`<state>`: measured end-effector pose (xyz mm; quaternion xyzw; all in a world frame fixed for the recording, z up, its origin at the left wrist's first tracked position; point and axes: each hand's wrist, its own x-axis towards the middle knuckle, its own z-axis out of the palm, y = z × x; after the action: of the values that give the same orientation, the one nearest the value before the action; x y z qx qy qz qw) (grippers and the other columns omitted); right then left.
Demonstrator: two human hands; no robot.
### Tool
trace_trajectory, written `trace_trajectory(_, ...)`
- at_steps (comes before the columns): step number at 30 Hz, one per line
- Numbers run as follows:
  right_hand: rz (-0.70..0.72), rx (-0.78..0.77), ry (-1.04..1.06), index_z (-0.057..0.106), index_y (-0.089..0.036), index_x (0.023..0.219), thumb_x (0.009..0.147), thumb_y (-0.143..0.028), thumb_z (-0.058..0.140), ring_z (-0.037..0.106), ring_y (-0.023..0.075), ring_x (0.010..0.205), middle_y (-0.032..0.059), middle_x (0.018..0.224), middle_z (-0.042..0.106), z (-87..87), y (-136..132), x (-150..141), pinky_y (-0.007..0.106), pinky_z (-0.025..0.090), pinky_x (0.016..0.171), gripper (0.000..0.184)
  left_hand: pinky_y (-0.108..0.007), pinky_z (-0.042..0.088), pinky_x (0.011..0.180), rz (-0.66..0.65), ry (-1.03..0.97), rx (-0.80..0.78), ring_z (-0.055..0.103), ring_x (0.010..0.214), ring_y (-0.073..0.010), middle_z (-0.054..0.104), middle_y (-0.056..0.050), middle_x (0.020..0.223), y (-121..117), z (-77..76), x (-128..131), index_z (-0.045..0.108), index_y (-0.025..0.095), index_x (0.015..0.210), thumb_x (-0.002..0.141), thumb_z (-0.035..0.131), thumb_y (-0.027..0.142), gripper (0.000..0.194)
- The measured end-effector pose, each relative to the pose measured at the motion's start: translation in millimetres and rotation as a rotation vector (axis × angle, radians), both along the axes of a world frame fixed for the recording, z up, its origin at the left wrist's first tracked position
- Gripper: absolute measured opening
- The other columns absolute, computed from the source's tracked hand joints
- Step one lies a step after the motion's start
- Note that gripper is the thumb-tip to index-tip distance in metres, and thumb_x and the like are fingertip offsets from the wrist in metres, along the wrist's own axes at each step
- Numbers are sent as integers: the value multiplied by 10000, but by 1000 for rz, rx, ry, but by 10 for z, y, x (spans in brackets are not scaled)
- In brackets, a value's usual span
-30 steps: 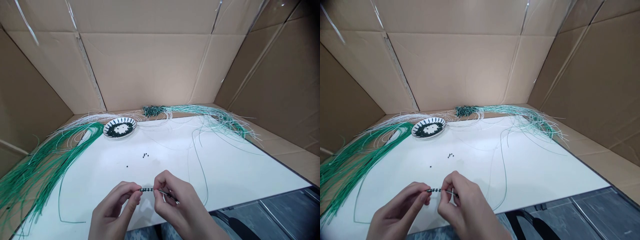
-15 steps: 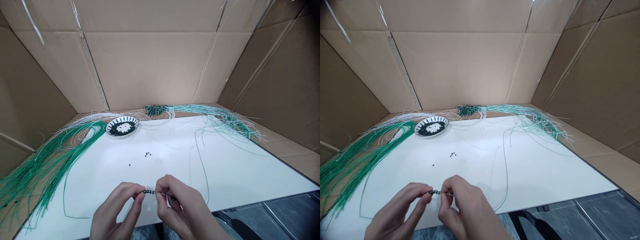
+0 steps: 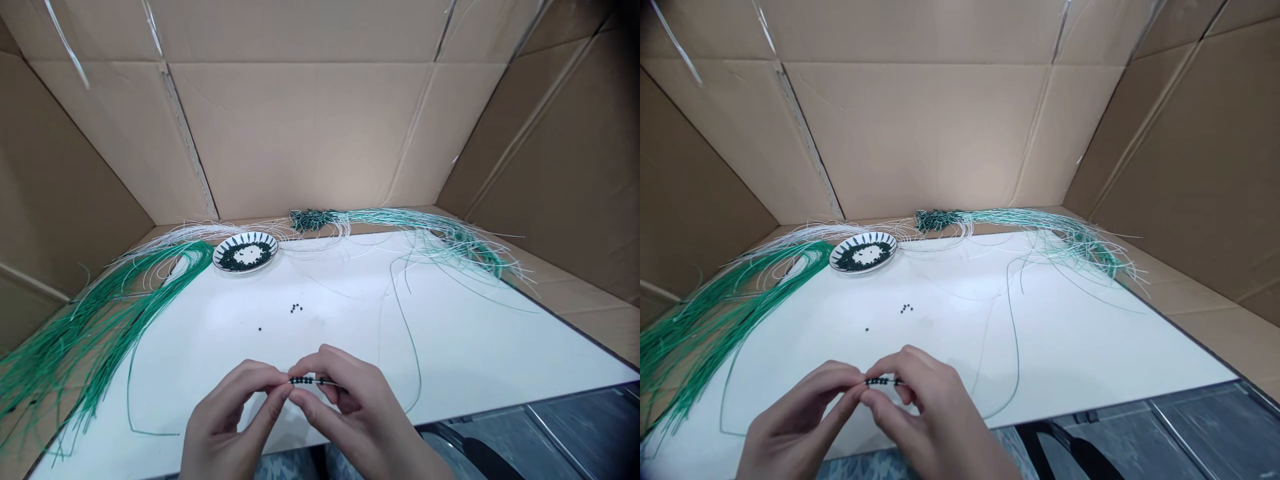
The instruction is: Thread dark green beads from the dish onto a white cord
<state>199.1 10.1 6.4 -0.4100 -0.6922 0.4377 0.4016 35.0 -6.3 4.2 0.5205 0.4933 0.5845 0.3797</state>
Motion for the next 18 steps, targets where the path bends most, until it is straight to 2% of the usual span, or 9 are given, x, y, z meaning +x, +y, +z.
trace_trajectory(2,-6,50,7,720,-237,996,980,-323,634,414,117,619,-37,758,524,-15,13,-1,238,345,564,123,-154,511,662,-36,26,21,656,703,-126,740,66,725,11,0,-14,786,324,720,799,735,170,181)
trace_trajectory(5,-19,45,-12,723,-226,976,981,-305,626,419,114,610,-36,755,526,-12,10,-3,236,355,563,126,-157,525,665,-73,109,73,683,704,-127,738,58,753,24,-9,-46,780,321,746,831,709,162,194)
trace_trajectory(11,37,-82,-44,635,-196,894,926,-237,626,433,110,623,-41,729,522,48,13,35,217,366,559,53,-167,546,664,-165,318,217,699,723,-131,738,42,808,18,-69,-119,753,303,866,855,692,66,245)
trace_trajectory(15,71,-127,-6,602,-192,878,909,-243,626,455,106,613,-43,710,532,34,38,65,203,381,551,64,-183,512,667,-131,229,142,669,706,-132,702,37,774,-11,-66,-85,747,290,794,868,679,100,214)
trace_trajectory(18,103,-47,-25,639,-191,866,942,-262,630,509,109,618,-22,733,619,21,69,98,201,391,548,104,-214,492,663,-93,162,76,647,693,-154,674,19,736,-31,-24,-61,745,270,734,860,679,145,189)
